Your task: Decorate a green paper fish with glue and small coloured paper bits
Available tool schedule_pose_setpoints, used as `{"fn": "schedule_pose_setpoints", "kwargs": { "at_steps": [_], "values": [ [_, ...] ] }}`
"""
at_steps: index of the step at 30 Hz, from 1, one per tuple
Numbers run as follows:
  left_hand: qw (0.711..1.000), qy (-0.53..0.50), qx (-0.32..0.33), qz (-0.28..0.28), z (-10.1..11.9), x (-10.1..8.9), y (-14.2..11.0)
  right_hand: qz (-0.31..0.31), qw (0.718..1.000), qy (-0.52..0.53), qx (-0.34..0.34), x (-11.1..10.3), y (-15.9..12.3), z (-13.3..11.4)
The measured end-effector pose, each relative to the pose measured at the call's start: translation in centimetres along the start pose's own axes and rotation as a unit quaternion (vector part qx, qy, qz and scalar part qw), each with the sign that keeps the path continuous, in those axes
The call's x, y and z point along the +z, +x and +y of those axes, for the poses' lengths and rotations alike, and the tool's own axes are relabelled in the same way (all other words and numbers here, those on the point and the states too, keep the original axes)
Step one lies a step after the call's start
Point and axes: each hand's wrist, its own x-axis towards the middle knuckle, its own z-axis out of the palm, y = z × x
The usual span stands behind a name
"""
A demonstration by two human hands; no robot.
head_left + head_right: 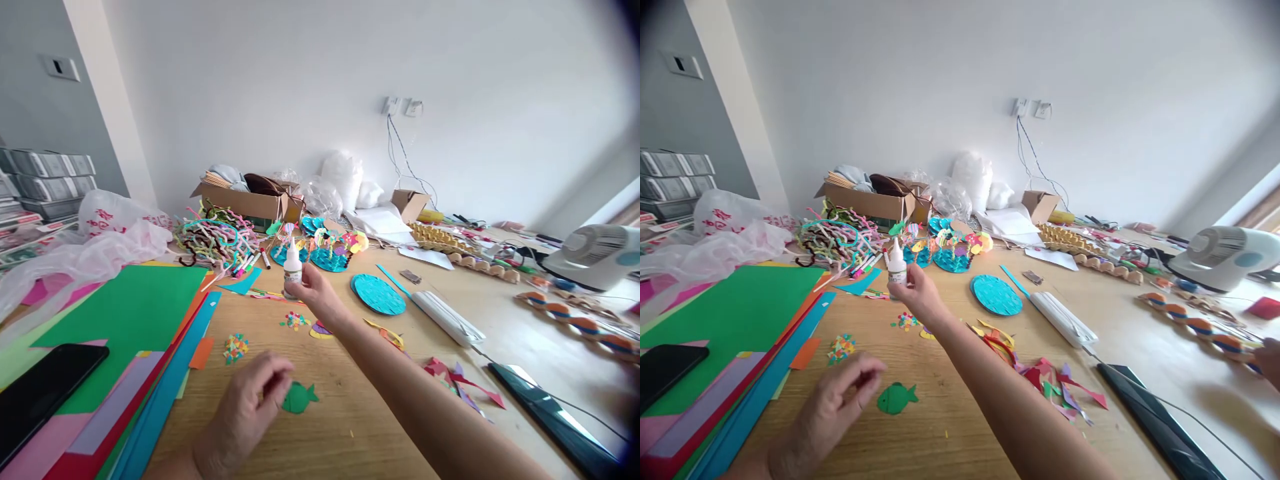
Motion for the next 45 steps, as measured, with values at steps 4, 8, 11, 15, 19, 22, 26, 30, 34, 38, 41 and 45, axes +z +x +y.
{"fn": "schedule_pose_setpoints", "kwargs": {
  "at_steps": [4,8,11,15,19,22,26,30,34,38,41,45],
  "values": [
    [0.982,-0.096,-0.145,0.078,0.0,-1.4,1.1,-0.11,0.974,0.197,0.018,-2.4,-6.6,-0.5],
    [0.965,-0.172,-0.2,0.002,2.8,-1.9,2.4,-0.165,0.949,0.267,0.041,-2.9,-10.8,0.2],
    [0.944,-0.253,-0.202,-0.066,5.0,-1.0,3.1,-0.179,0.93,0.319,0.047,-2.5,-12.3,0.7],
    [0.902,-0.361,-0.232,-0.052,5.9,0.6,3.2,-0.166,0.922,0.343,0.072,-2.0,-13.5,1.1],
    [0.856,-0.447,-0.257,0.023,5.9,1.4,2.9,-0.067,0.927,0.368,0.034,-1.4,-14.7,1.6],
    [0.818,-0.498,-0.284,0.045,6.3,1.9,2.8,0.004,0.939,0.34,-0.051,-1.0,-15.4,2.3],
    [0.763,-0.581,-0.284,0.021,7.6,3.1,2.9,0.077,0.953,0.27,-0.118,-1.1,-15.7,2.1],
    [0.759,-0.59,-0.275,0.01,7.8,3.5,2.2,0.106,0.961,0.212,-0.141,-2.7,-14.6,0.1],
    [0.862,-0.405,-0.298,-0.07,5.1,1.3,0.6,0.115,0.969,0.194,-0.101,-4.5,-12.6,-1.4],
    [0.98,-0.032,-0.145,-0.135,1.3,-1.9,-0.3,0.006,0.982,0.187,-0.022,-4.2,-11.1,-0.6],
    [0.974,0.14,0.03,-0.176,-0.2,-2.8,-0.4,-0.021,0.985,0.172,-0.021,-3.1,-11.1,0.8],
    [0.947,0.206,0.153,-0.192,-0.6,-2.3,-0.7,-0.029,0.995,0.084,-0.043,-2.4,-11.8,1.7]
  ]
}}
